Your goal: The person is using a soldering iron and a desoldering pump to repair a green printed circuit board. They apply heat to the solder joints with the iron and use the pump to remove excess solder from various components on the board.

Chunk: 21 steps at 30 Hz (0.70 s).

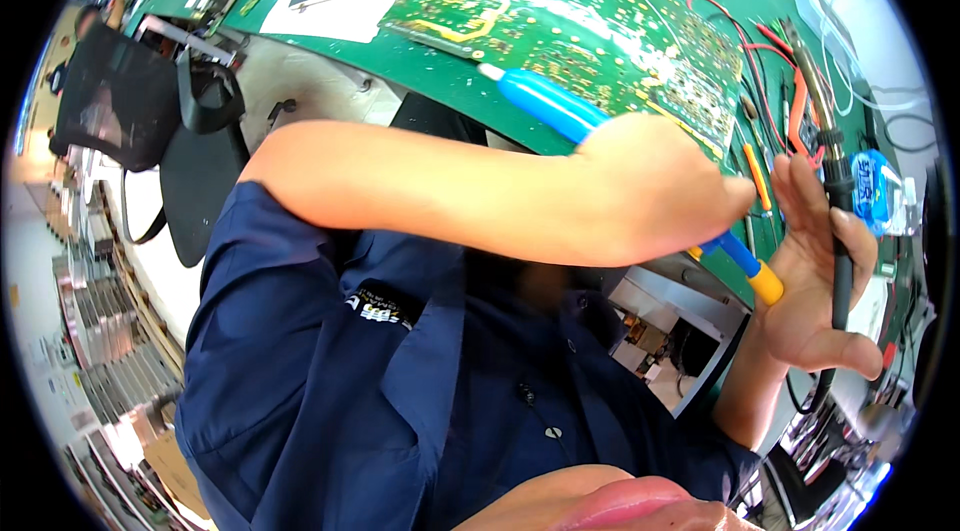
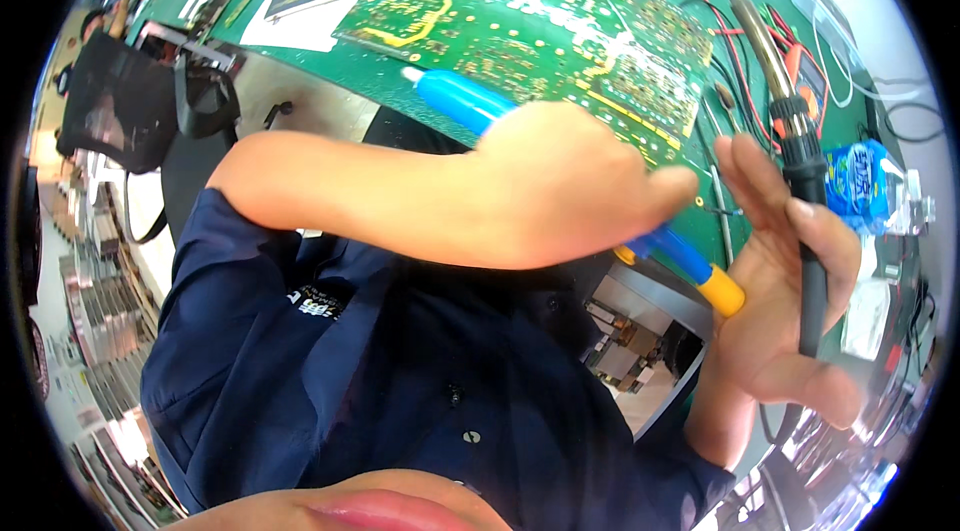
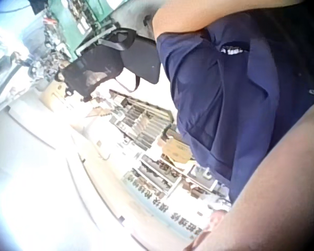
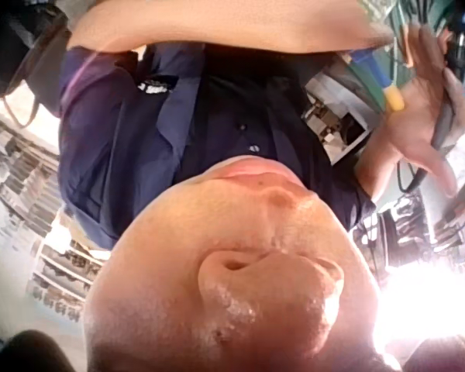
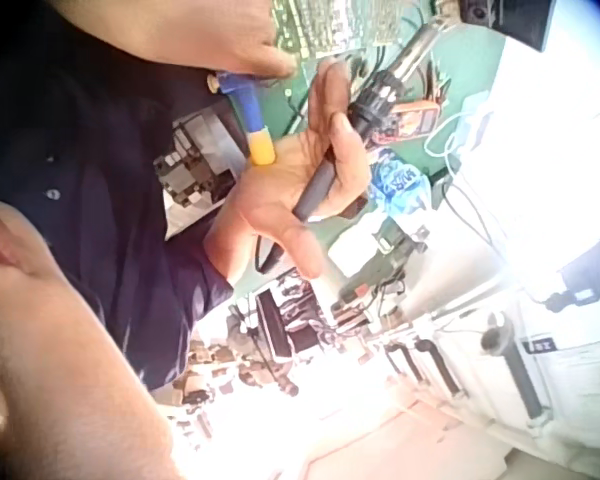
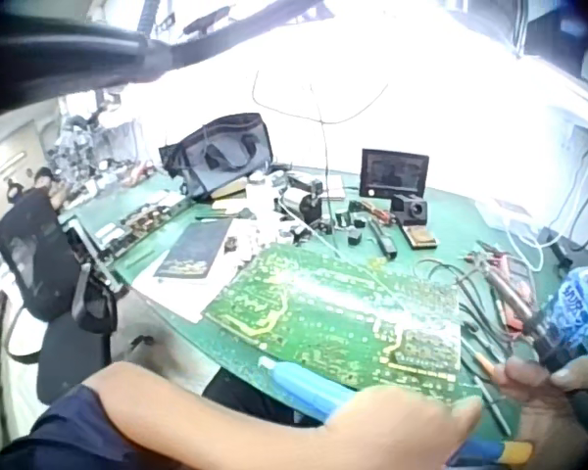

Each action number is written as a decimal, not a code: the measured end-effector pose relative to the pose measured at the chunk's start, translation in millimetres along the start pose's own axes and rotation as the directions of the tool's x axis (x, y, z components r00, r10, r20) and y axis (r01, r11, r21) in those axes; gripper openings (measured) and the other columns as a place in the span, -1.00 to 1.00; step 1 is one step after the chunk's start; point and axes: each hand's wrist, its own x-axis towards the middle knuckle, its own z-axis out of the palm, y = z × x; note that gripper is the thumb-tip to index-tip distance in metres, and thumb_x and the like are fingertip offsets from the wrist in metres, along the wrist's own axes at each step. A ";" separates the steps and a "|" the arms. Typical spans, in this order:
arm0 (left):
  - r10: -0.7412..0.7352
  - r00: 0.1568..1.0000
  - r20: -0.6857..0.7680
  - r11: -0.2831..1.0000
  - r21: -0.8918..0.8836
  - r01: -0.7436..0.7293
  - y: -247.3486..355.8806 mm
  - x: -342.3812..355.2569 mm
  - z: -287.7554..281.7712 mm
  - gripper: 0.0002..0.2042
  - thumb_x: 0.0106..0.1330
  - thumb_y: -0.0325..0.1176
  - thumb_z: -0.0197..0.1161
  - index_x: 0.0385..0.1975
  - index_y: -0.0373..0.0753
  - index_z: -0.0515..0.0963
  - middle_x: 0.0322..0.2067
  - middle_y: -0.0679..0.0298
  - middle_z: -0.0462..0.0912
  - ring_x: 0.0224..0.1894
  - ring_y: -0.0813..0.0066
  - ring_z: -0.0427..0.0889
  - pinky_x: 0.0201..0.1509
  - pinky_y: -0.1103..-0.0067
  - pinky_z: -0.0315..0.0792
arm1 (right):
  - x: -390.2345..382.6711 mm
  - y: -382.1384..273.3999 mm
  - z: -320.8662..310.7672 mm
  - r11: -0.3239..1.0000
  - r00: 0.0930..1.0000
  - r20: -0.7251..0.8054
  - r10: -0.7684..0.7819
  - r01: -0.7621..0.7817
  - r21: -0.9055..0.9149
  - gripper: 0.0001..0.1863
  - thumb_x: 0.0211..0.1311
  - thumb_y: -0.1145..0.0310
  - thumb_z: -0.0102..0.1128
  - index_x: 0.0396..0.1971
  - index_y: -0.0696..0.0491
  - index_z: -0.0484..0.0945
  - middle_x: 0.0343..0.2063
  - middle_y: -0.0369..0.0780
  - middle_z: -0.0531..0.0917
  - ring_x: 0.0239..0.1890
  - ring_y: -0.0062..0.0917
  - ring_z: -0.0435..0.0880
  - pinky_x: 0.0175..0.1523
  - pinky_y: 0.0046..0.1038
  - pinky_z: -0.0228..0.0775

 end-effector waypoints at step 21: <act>-0.222 0.833 -0.507 0.934 0.136 0.332 -118.3 -80.2 -24.6 -0.64 -0.05 -0.41 0.22 -0.22 -0.26 0.35 -0.54 0.01 0.51 -0.44 0.03 0.53 -0.40 0.34 0.40 | 3.6 -15.9 -29.5 0.888 0.985 -0.134 -0.113 0.040 -0.457 -0.58 0.32 0.21 -0.37 -0.04 0.22 0.27 -0.26 0.14 0.52 -0.16 -0.15 0.53 0.05 -0.22 0.25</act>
